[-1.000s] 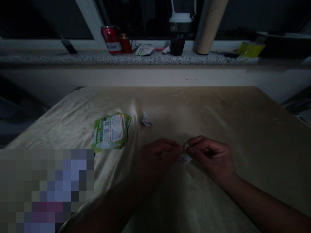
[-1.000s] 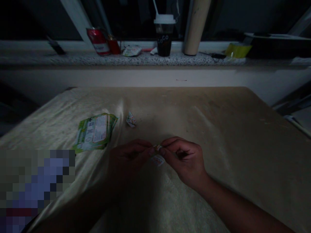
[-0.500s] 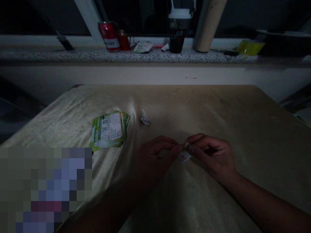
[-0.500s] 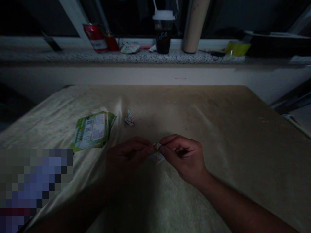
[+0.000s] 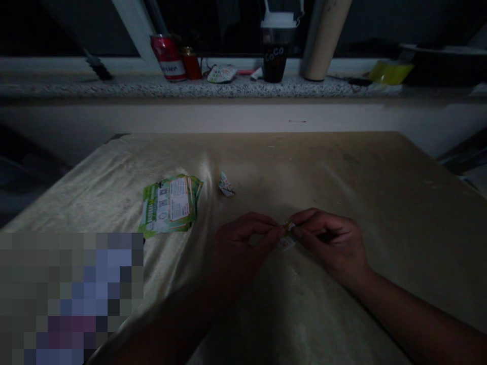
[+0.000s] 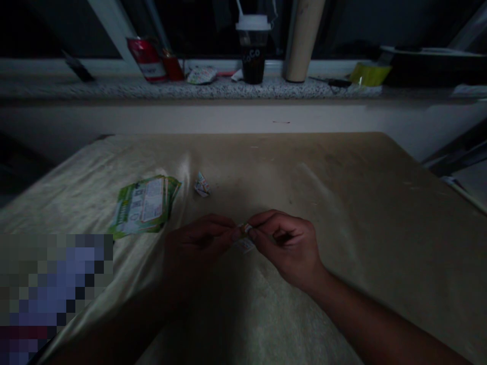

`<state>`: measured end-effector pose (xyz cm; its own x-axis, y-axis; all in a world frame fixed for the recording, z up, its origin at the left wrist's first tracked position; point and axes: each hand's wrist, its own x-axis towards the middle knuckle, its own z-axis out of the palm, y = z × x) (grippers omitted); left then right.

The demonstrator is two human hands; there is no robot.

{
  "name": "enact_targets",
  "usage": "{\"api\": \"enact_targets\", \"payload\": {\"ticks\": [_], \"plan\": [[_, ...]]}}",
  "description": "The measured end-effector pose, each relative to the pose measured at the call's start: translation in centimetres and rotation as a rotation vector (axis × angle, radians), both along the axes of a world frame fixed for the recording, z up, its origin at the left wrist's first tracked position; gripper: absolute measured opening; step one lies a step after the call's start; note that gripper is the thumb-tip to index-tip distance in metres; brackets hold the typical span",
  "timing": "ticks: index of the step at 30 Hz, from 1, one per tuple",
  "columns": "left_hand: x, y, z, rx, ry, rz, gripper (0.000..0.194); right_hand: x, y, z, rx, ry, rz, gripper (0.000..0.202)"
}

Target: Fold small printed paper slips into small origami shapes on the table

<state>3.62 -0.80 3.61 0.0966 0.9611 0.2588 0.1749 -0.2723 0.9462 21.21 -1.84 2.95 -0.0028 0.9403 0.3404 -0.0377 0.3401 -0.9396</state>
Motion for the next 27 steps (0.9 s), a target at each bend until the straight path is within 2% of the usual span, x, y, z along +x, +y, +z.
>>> {"api": "enact_targets", "payload": {"ticks": [8, 15, 18, 22, 27], "plan": [[0.07, -0.16, -0.05, 0.009, 0.001, 0.019, 0.011, -0.34, -0.08, 0.36, -0.005, 0.010, -0.008, 0.015], [0.05, -0.49, -0.56, 0.013, -0.029, 0.075, 0.012, -0.61, -0.38, 0.45, -0.020, -0.005, -0.073, 0.014], [0.00, -0.43, -0.78, -0.032, -0.070, 0.095, 0.010, -0.61, -0.34, 0.44, -0.016, 0.000, -0.077, 0.015], [-0.08, 0.01, -0.49, -0.128, -0.078, 0.014, 0.025, -0.44, -0.28, 0.43, 0.028, -0.064, -0.057, 0.016], [-0.33, 0.40, -0.03, -0.114, -0.012, -0.133, 0.008, -0.18, -0.39, 0.39, 0.123, -0.187, -0.022, 0.014]]}}
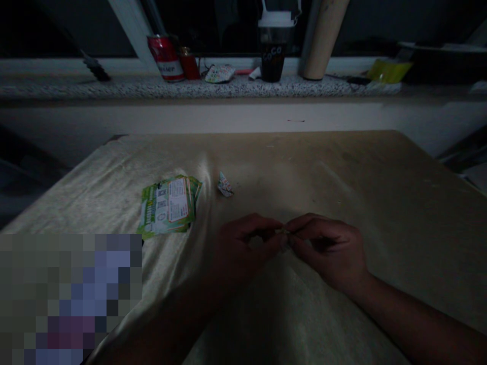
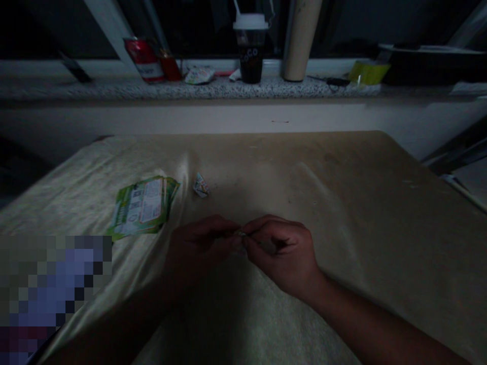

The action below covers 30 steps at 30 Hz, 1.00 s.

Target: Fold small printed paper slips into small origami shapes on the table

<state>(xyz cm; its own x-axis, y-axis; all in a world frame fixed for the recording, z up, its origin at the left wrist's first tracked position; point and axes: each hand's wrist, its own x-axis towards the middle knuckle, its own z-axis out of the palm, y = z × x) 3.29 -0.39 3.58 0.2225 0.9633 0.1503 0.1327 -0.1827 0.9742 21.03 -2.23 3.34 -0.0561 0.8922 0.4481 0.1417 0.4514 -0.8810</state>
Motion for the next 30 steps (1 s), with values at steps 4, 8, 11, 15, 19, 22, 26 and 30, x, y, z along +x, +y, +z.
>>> {"api": "enact_targets", "payload": {"ticks": [4, 8, 11, 15, 19, 22, 26, 30], "plan": [[-0.1, 0.0, -0.1, 0.008, 0.035, -0.006, 0.005, 0.2, 0.1, -0.2, 0.046, -0.047, -0.012, 0.015], [-0.1, 0.2, -0.2, -0.054, 0.046, -0.037, 0.008, 0.3, 0.2, -0.4, 0.061, -0.063, -0.017, 0.013], [-0.3, 0.5, 0.2, -0.131, 0.068, -0.092, 0.010, 0.4, 0.2, -0.5, 0.058, -0.086, -0.011, 0.012], [-0.7, 0.9, 0.7, -0.148, 0.097, -0.154, 0.008, 0.3, 0.2, -0.4, 0.043, -0.091, 0.010, 0.013], [-0.9, 0.8, 0.9, -0.080, 0.107, -0.158, 0.009, 0.4, 0.3, -0.6, 0.011, -0.049, 0.040, 0.014], [-0.9, 0.7, 0.9, -0.028, 0.102, -0.108, 0.009, 0.4, 0.5, -0.9, -0.026, 0.010, 0.077, 0.012], [-0.9, 0.5, 0.9, 0.007, 0.099, -0.066, 0.010, 0.5, 0.6, -1.0, -0.050, 0.010, 0.077, 0.009], [-0.8, 0.3, 0.6, 0.094, 0.143, -0.026, 0.006, 0.5, 0.5, -0.6, -0.057, -0.017, 0.016, 0.008]]}}
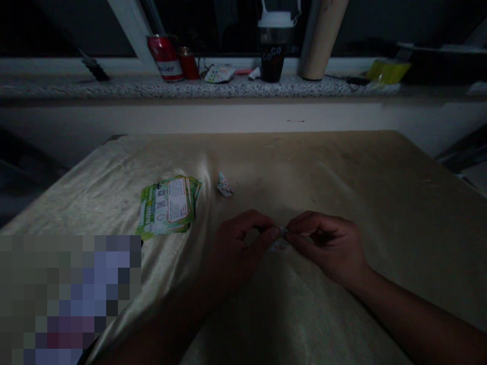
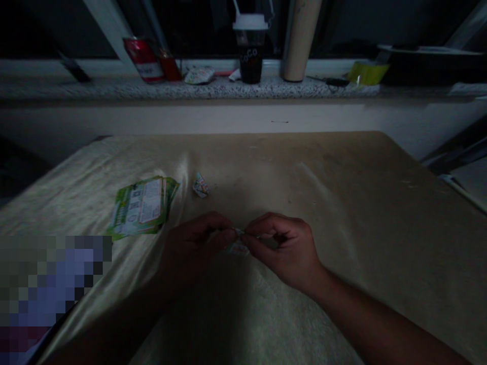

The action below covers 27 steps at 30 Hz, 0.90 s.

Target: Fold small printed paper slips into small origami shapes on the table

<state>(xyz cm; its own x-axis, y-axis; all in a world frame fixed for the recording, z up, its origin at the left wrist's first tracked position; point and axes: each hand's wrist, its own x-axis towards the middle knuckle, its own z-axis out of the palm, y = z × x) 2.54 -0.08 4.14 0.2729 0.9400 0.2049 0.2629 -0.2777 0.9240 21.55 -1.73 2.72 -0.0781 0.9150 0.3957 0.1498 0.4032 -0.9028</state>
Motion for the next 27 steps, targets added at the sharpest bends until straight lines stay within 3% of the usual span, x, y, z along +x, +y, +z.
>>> {"api": "enact_targets", "payload": {"ticks": [4, 10, 12, 15, 22, 27], "plan": [[0.2, -0.3, -0.5, 0.106, 0.047, 0.038, 0.005, -0.1, -0.1, 0.5, -0.047, 0.022, -0.015, 0.009], [0.5, -0.8, -0.8, 0.130, -0.007, 0.104, 0.007, -0.5, 0.0, 0.2, -0.253, 0.224, -0.026, 0.018], [0.5, -0.8, -1.0, 0.128, -0.014, 0.124, 0.008, -0.7, 0.0, 0.1, -0.297, 0.242, 0.000, 0.014], [0.5, -0.7, -1.1, 0.158, 0.008, 0.155, 0.007, -0.8, 0.0, 0.0, -0.326, 0.217, -0.006, 0.006], [0.7, -0.6, -0.8, 0.351, 0.081, 0.158, 0.006, -0.4, 0.3, 1.0, -0.364, 0.170, -0.012, 0.011], [0.7, -0.6, -0.8, 0.373, 0.098, 0.162, 0.006, -0.3, 0.3, 0.9, -0.397, 0.213, 0.016, 0.009]]}}
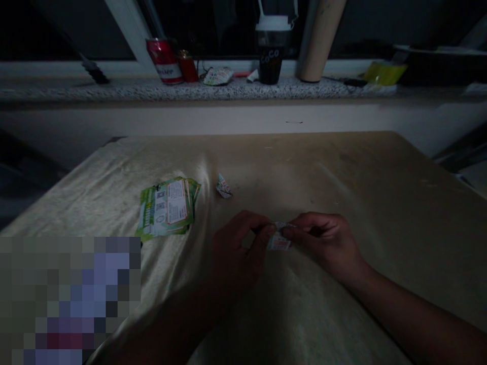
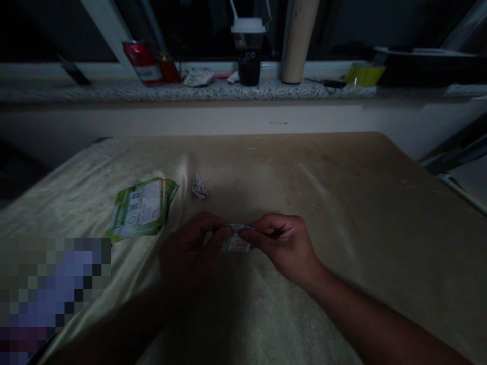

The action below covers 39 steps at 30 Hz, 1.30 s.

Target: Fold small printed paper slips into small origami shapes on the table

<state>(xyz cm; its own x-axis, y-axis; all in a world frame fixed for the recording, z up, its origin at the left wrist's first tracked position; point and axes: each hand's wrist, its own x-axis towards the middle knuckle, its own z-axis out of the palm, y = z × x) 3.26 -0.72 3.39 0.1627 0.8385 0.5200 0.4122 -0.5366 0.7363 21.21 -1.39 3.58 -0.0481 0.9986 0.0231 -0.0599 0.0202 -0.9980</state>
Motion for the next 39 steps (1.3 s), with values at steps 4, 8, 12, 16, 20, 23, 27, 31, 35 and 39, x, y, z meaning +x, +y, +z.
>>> {"api": "enact_targets", "payload": {"ticks": [4, 8, 12, 16, 20, 23, 27, 31, 35, 39], "plan": [[-0.13, 0.20, -0.13, -0.030, -0.016, 0.030, 0.006, -0.07, -0.02, -0.67, -0.016, 0.092, -0.019, 0.007], [-0.36, 0.21, -0.11, -0.017, -0.005, 0.021, 0.006, -0.03, 0.07, -0.73, -0.031, 0.122, -0.007, 0.009], [-0.56, 0.12, 0.06, 0.066, 0.010, -0.016, 0.006, 0.11, 0.19, -0.33, -0.042, 0.136, 0.003, 0.008], [-0.46, 0.10, 0.19, 0.113, 0.001, -0.026, 0.006, 0.28, 0.21, -0.22, -0.046, 0.125, -0.004, 0.009], [-0.24, 0.22, 0.02, 0.047, -0.016, 0.003, 0.006, 0.40, 0.26, -0.46, -0.028, 0.091, -0.002, 0.008], [-0.21, 0.30, -0.22, -0.028, -0.055, 0.022, 0.006, 0.39, 0.21, -0.59, 0.020, 0.043, -0.031, 0.007], [-0.35, 0.19, -0.30, -0.063, -0.087, 0.035, 0.005, 0.29, 0.01, -0.56, 0.073, 0.005, -0.063, 0.007], [-0.50, 0.01, -0.11, -0.011, -0.059, 0.013, 0.004, 0.33, -0.23, -0.48, 0.111, -0.025, -0.089, 0.006], [-0.51, -0.08, 0.03, 0.050, -0.073, -0.022, 0.006, 0.55, -0.38, -0.64, 0.120, -0.012, -0.085, 0.005], [-0.28, -0.24, -0.06, 0.007, -0.108, -0.024, 0.005, 0.60, -0.33, -1.07, 0.092, 0.076, -0.088, 0.006]]}}
